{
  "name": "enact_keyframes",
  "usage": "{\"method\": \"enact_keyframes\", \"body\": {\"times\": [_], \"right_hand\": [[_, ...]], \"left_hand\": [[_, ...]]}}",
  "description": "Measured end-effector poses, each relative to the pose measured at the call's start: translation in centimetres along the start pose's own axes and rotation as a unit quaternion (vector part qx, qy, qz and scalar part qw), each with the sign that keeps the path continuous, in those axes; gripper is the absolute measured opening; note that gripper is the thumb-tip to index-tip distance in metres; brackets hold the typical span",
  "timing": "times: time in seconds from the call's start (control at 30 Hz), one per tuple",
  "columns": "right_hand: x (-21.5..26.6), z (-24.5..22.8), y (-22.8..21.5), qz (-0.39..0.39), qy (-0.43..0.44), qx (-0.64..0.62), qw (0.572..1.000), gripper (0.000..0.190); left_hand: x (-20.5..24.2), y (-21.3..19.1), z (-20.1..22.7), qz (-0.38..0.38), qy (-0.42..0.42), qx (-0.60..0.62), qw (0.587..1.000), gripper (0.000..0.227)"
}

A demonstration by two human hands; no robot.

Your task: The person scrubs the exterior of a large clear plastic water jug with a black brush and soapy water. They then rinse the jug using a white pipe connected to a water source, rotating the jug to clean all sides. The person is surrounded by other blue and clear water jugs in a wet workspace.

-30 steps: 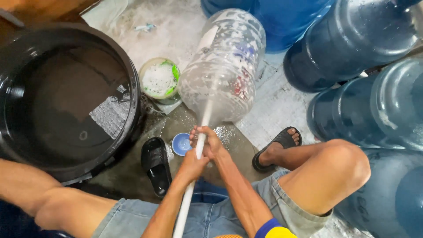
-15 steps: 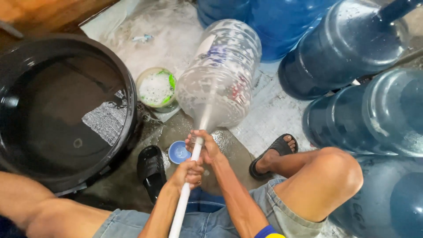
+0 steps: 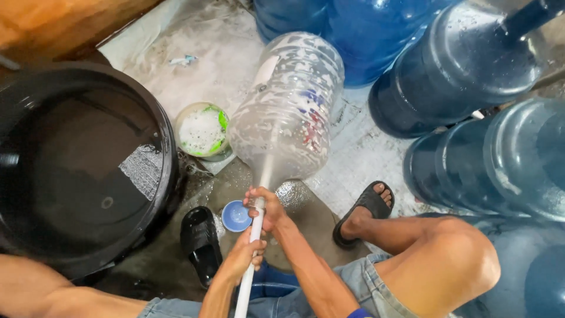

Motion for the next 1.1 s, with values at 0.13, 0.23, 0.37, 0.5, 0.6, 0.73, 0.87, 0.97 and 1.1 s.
{"method": "enact_keyframes", "body": {"times": [0.13, 0.23, 0.37, 0.5, 0.6, 0.73, 0.87, 0.97, 1.1], "right_hand": [[-0.4, -0.1, 1.1, 0.029, -0.044, 0.0, 0.999, 0.017], [0.2, 0.0, 1.8, 0.062, -0.052, 0.024, 0.996, 0.018], [0.5, 0.1, 1.2, 0.073, -0.04, 0.033, 0.996, 0.019], [1.0, -1.4, 0.2, 0.012, -0.042, -0.033, 0.999, 0.02], [1.3, -1.5, 0.8, 0.029, -0.046, 0.016, 0.998, 0.015], [2.1, -0.2, 1.4, 0.042, -0.048, 0.038, 0.997, 0.017], [2.5, -0.4, 1.1, 0.047, -0.047, 0.003, 0.998, 0.022], [2.1, 0.0, 1.7, 0.017, -0.046, 0.008, 0.999, 0.016], [3.0, -1.3, 1.8, 0.044, -0.058, 0.036, 0.997, 0.017]], "left_hand": [[4.1, -3.4, -4.0, 0.173, -0.028, -0.099, 0.98, 0.028], [6.1, -3.7, -2.2, 0.247, -0.023, -0.295, 0.923, 0.043], [3.4, -2.2, -0.8, 0.094, -0.052, -0.093, 0.99, 0.043], [2.6, 0.1, -5.4, -0.457, -0.234, 0.451, 0.73, 0.052], [0.8, 0.4, -4.7, -0.222, -0.215, 0.287, 0.907, 0.052], [0.5, -2.3, -0.8, 0.026, -0.054, -0.057, 0.997, 0.044], [-0.5, -0.7, -4.4, -0.223, -0.216, 0.29, 0.905, 0.051], [4.0, 1.6, 5.5, 0.134, 0.123, -0.411, 0.893, 0.046], [-0.5, -0.4, -3.1, -0.118, -0.153, 0.222, 0.956, 0.051]]}}
Point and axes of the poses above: each hand's wrist, its own x-axis away from the middle knuckle, its own y-axis out of the palm, z = x × y, the point moved 7 cm from there along -x, towards the middle knuckle, and after that the axes turned 5 degrees about x, right-handed, at the moved point
